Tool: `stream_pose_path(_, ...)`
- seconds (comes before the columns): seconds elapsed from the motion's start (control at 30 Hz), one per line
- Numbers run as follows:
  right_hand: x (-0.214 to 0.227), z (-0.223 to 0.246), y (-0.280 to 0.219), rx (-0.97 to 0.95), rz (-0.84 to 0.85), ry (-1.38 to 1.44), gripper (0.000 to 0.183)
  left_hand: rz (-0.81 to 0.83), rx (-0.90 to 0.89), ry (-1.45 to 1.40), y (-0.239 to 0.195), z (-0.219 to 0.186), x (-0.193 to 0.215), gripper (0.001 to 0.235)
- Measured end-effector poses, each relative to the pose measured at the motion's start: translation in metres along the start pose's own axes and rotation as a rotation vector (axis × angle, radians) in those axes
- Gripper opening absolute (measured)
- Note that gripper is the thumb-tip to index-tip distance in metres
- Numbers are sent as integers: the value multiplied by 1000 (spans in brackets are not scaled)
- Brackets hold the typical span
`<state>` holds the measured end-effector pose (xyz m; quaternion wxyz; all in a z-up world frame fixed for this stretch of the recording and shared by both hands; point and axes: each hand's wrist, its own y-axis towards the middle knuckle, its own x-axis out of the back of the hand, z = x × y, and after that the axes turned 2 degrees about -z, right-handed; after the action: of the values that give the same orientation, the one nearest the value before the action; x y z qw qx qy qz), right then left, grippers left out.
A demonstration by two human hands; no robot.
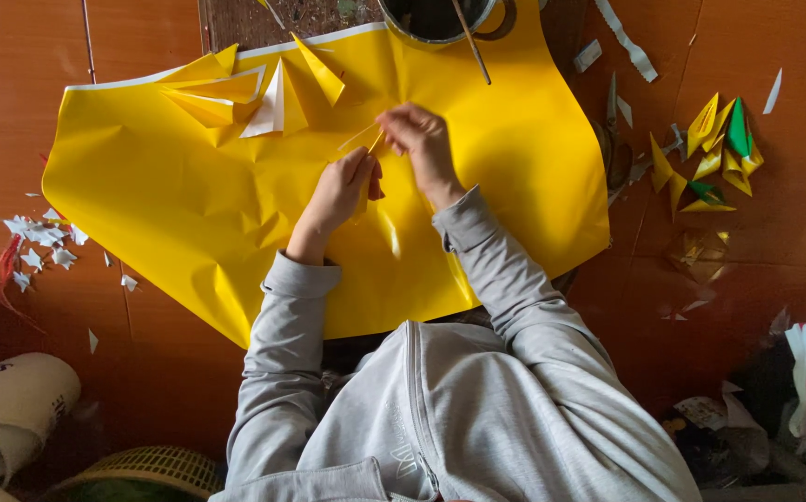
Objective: Folding and assembling paper components to create decorative items.
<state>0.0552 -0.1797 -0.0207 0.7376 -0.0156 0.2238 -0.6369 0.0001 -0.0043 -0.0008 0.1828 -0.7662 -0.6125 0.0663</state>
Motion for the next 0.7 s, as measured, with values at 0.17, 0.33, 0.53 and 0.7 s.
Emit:
stream_pose_path(0.17,0,8,2,-119,113,-55,17,-38,29,-165,5,20,-1,32)
stream_pose_path(0.33,1,-24,4,74,246,-257,16,-158,108,-102,6,28,2,20)
stream_pose_path(0.53,-2,-24,1,60,223,-316,17,-150,55,-233,7,20,12,7)
stream_pose_path(0.7,3,-19,7,124,126,-306,17,-101,43,-242,3,21,15,4)
